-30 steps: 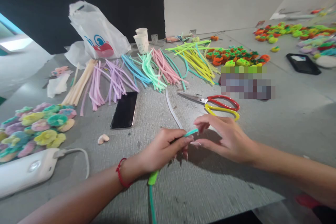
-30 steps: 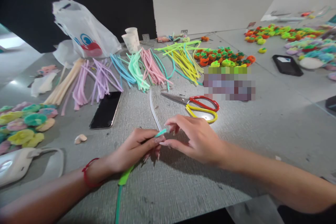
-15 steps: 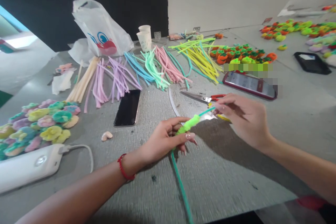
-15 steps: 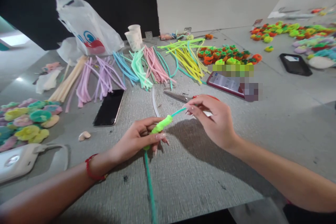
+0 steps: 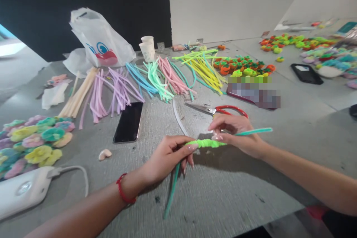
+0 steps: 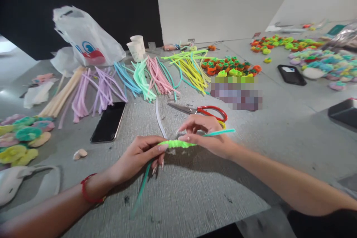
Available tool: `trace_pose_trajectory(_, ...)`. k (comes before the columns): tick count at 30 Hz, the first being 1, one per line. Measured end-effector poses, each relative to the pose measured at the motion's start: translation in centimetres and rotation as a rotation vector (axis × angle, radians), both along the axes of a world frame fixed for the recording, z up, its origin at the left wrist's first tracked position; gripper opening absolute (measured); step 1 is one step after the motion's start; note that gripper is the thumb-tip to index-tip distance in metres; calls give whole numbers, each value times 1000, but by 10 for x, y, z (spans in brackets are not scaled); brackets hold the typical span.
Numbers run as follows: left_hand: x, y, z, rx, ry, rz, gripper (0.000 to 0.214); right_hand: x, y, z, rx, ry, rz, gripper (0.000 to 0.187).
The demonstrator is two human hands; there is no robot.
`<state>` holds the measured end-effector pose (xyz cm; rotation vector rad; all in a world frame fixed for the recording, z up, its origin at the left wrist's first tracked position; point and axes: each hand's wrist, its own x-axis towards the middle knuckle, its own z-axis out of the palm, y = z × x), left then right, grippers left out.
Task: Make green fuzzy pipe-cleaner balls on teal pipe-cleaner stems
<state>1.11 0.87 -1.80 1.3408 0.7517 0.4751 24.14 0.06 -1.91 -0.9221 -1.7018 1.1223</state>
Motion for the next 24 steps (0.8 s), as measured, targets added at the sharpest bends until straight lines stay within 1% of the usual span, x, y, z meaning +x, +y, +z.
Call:
trace_pose_trajectory(1, 0, 0, 0, 3, 5, -1, 27, -1, -1, 1, 31, -68, 8, 17)
trace_pose_trajectory(4, 1, 0, 0, 20, 6, 13, 27, -3, -3, 4, 150, -190, 2, 21)
trace_pose_trajectory(6, 1, 0, -1, 28, 3, 10, 28, -4, -4, 6, 215, -222, 11, 18)
trace_pose_trajectory(9, 0, 0, -2, 45, 10, -22, 30, -2, -4, 4, 252, -207, 18, 12)
trace_pose_trajectory(12, -2, -1, -2, 58, 27, -49, 31, -1, -4, 2, 221, -201, -51, 11)
trace_pose_trajectory(15, -3, -2, -2, 67, 50, -61, 30, 0, -3, 4, 139, -162, -113, 12)
trace_pose_trajectory(20, -4, -2, -2, 23, 20, -68, 28, -1, -1, 9, -31, -126, -92, 26)
trace_pose_trajectory(22, -3, -2, 0, 10, 3, -76, 26, -3, -2, 9, -40, -131, -92, 26)
trace_pose_trajectory(24, -1, -3, 1, -1, -15, -81, 25, -6, -5, 8, 5, -173, -78, 25)
